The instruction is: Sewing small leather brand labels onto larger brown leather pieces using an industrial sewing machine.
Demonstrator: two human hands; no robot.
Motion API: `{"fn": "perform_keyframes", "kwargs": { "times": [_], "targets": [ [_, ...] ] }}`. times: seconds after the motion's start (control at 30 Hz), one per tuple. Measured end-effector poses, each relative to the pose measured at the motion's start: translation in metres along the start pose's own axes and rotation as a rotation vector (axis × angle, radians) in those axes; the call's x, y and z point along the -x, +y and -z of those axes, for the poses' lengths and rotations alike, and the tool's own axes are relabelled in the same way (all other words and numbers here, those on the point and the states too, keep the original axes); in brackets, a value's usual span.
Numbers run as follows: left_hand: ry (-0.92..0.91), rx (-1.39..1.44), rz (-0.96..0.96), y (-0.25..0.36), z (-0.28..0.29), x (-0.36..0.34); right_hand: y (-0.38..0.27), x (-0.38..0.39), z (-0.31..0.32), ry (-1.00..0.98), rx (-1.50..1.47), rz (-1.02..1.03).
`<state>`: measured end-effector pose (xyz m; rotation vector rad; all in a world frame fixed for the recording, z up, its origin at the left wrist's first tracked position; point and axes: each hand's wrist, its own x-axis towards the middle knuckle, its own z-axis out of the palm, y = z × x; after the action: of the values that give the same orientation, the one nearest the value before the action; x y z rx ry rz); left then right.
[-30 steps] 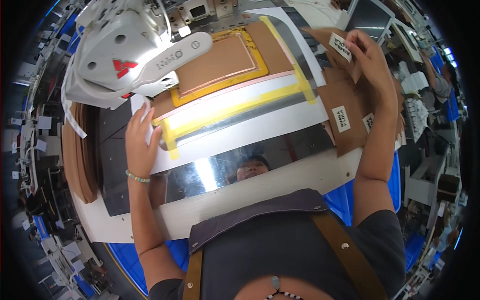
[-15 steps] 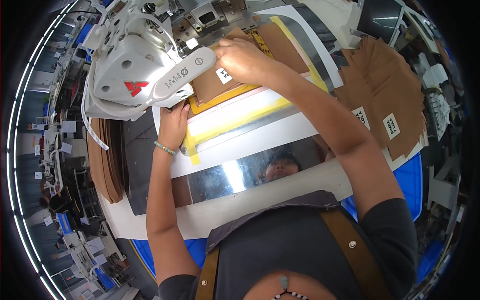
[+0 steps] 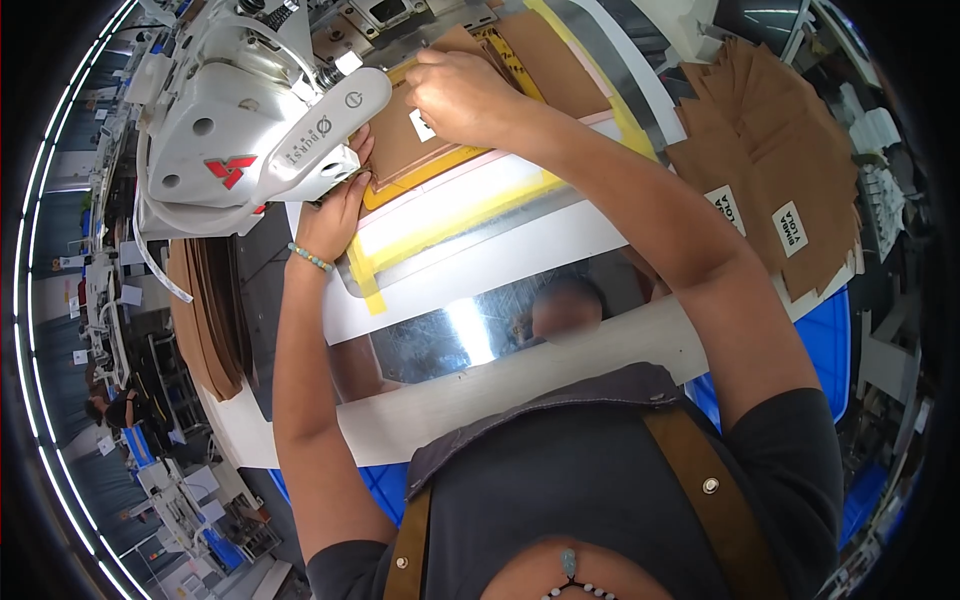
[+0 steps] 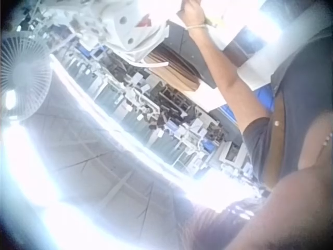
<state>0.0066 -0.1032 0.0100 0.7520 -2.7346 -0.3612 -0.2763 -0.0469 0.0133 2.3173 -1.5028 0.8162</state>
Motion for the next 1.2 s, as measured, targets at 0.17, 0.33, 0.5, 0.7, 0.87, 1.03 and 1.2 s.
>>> {"fn": "perform_keyframes", "kwargs": {
  "times": [0.17, 0.33, 0.5, 0.7, 0.87, 1.03, 1.2],
  "targets": [
    [-0.026, -0.026, 0.007, -0.002, -0.001, -0.002, 0.001, 0.002, -0.006, 0.050, -0.077, -0.082],
    [-0.021, -0.025, -0.006, -0.005, -0.001, -0.002, -0.002, 0.002, -0.011, 0.000, -0.035, -0.050],
    [0.017, -0.066, -0.059, -0.011, 0.001, -0.007, 0.000, 0.004, -0.013, 0.052, -0.013, -0.025],
    [-0.074, 0.003, 0.068, -0.025, 0.000, -0.012, -0.005, 0.008, -0.011, -0.011, -0.220, 0.025],
    [0.037, 0.170, 0.161, -0.059, -0.017, -0.011, -0.020, 0.008, -0.013, -0.226, -0.464, 0.102],
    [0.054, 0.183, 0.181, -0.087, -0.033, -0.007, -0.023, 0.010, -0.014, -0.260, -0.473, 0.125],
    [0.059, 0.143, 0.168, -0.087, -0.031, -0.004, -0.024, 0.010, -0.015, -0.215, -0.463, 0.153]
  ]
}}
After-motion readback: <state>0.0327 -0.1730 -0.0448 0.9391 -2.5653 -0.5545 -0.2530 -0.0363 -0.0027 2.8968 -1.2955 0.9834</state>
